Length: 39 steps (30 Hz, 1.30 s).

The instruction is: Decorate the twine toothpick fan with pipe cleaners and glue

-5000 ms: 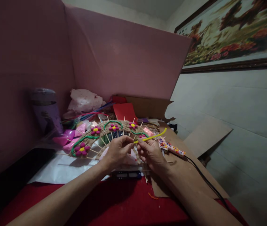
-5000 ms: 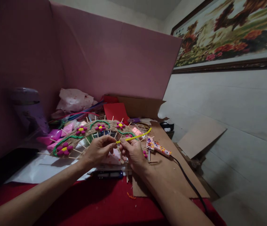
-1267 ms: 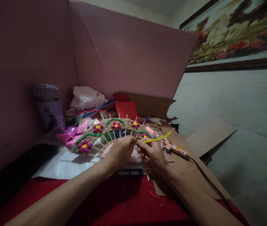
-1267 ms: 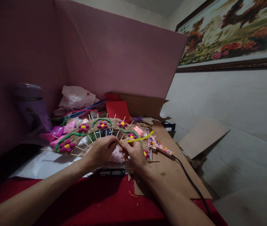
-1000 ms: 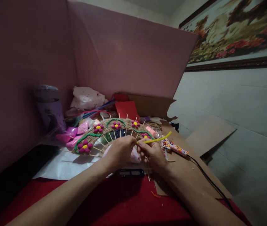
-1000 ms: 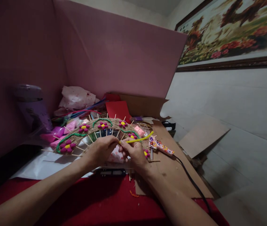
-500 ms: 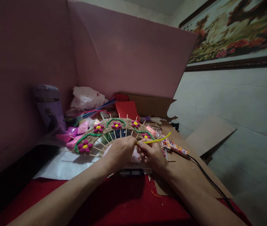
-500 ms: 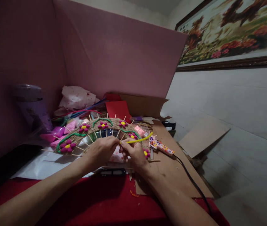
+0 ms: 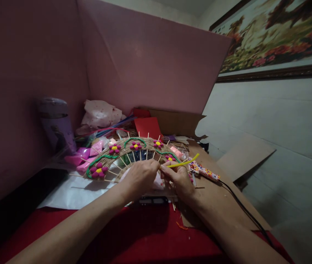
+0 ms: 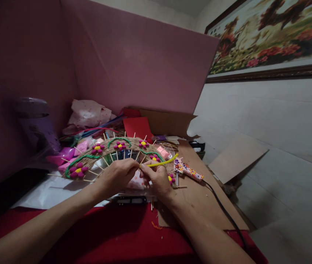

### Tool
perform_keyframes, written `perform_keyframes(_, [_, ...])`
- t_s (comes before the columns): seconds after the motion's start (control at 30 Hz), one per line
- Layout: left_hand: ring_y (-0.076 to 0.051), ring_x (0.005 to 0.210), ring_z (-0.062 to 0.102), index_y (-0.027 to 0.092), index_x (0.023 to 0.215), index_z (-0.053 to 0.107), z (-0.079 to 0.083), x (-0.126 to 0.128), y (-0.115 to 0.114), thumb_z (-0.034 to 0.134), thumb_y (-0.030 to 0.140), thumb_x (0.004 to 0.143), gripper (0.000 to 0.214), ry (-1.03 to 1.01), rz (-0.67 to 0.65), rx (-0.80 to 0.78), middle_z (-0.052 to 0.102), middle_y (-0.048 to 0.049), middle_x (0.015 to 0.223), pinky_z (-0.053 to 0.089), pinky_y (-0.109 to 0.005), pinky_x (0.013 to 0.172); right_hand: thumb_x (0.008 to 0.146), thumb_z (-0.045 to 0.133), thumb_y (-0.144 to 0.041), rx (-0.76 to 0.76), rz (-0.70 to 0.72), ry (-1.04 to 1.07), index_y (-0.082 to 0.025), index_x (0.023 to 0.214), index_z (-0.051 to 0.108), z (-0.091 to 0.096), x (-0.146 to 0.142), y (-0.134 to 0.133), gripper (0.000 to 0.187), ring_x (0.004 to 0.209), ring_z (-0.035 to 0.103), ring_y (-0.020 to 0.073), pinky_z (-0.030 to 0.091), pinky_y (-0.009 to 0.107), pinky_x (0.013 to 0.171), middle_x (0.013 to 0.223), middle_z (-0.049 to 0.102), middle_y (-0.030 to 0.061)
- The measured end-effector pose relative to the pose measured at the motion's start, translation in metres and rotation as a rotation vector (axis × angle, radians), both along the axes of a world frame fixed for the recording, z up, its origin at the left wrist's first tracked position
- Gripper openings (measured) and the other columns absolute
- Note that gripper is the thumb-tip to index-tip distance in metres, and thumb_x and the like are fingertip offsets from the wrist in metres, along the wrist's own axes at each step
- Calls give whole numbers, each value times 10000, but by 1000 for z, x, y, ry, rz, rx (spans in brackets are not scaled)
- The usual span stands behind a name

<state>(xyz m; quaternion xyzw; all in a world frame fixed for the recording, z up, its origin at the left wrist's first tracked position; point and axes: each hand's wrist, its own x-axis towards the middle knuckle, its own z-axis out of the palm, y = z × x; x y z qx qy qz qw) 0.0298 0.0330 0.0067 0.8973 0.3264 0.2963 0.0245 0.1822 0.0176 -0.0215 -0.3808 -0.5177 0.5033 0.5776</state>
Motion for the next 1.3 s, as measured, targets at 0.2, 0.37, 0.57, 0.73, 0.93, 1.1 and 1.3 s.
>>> perform_keyframes(0.2, [-75,452,480,121,767,586,-2,11,2,528,230,789,125,-671,-105,-604,576,9,573,399,-192,442,748,636,-349,-90,164,189,-160,661,568,8,1,-3,218,372,366,43,291,150,303,517,507,-48])
perform_keyframes(0.37, [-94,532,521,140,774,582,-5,9,2,464,166,808,126,-479,-31,-361,596,-4,627,420,-210,520,731,652,-342,-101,107,150,-151,623,563,5,2,0,237,355,382,39,289,148,288,516,523,-44])
perform_keyframes(0.57, [-184,673,587,128,785,598,-4,-1,2,519,132,749,87,40,15,10,629,-74,753,449,-287,601,703,675,-370,-108,69,63,-149,576,539,-1,2,4,289,319,359,35,265,150,268,458,492,-54])
perform_keyframes(0.73, [-94,501,521,132,789,597,-3,9,2,493,196,795,122,-553,-37,-459,595,-2,611,425,-210,491,707,679,-377,-148,114,184,-142,631,570,8,3,-1,270,359,368,29,286,135,292,513,519,-41])
perform_keyframes(0.93, [-96,530,523,143,748,592,-7,9,2,468,158,797,134,-468,-1,-316,598,-5,608,420,-212,520,721,663,-366,-131,104,124,-148,622,565,5,2,0,259,353,384,33,304,137,293,513,521,-43])
perform_keyframes(1.1, [-162,643,569,125,749,593,-9,1,2,486,108,752,108,10,40,47,626,-69,717,439,-274,590,697,682,-372,-95,41,29,-154,592,537,-2,1,3,282,330,380,33,296,142,278,490,513,-52])
perform_keyframes(1.3, [-85,482,503,133,743,605,-7,11,2,506,195,783,123,-584,-18,-446,596,2,581,413,-194,467,721,668,-372,-163,114,165,-149,663,571,7,3,-2,250,364,385,30,296,131,294,536,520,-48])
